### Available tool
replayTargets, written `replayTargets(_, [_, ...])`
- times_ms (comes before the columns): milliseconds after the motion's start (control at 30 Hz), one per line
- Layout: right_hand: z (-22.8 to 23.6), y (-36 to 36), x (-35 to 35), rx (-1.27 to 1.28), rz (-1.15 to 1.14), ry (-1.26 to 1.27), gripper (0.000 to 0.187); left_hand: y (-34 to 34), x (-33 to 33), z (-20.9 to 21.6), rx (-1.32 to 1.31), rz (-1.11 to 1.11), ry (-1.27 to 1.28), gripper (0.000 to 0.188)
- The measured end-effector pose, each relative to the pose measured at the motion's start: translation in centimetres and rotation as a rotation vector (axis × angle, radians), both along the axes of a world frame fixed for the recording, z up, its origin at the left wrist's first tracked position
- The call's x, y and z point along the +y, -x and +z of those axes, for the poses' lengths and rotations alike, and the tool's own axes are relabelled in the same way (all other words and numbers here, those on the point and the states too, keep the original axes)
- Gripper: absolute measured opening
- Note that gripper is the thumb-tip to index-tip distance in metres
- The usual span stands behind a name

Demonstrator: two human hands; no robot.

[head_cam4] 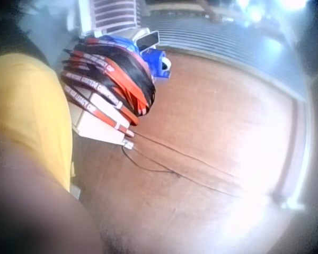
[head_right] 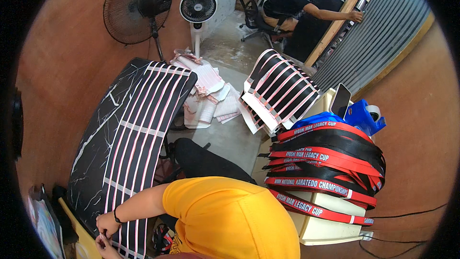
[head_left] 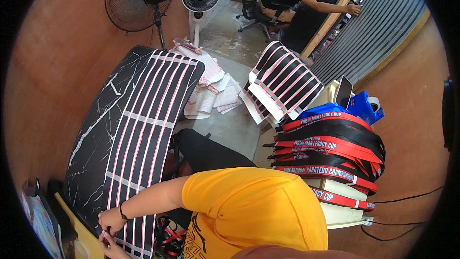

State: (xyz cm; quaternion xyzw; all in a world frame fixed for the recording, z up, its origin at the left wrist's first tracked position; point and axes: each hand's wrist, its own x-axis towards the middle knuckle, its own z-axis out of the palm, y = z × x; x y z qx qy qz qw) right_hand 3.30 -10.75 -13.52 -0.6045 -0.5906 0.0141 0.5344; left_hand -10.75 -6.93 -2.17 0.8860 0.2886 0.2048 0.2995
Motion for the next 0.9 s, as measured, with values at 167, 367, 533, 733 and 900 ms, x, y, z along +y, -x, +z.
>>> replayTargets(167, [-0.1,0.0,0.6,-0.014,-0.040,0.057,0.023,0.4,1.2,-1.8,-0.142,-0.129,-0.046,0.037])
replayTargets(367, [-0.6,0.0,1.5,-0.056,-0.013,0.187,0.020,1.6,1.2,-2.5,-0.156,-0.154,-0.518,0.037])
replayTargets(533, [-0.7,-0.2,2.0,-0.074,0.000,0.200,0.020,2.5,0.6,-2.6,-0.150,-0.095,-0.468,0.032])
replayTargets(733, [-0.9,-0.4,2.3,-0.034,0.040,0.231,0.019,2.7,0.5,-2.5,-0.139,-0.081,-0.485,0.030])
replayTargets(900, [-0.9,-0.3,2.3,0.010,0.048,0.164,0.018,2.8,-0.2,-1.9,-0.148,-0.137,-0.484,0.026])
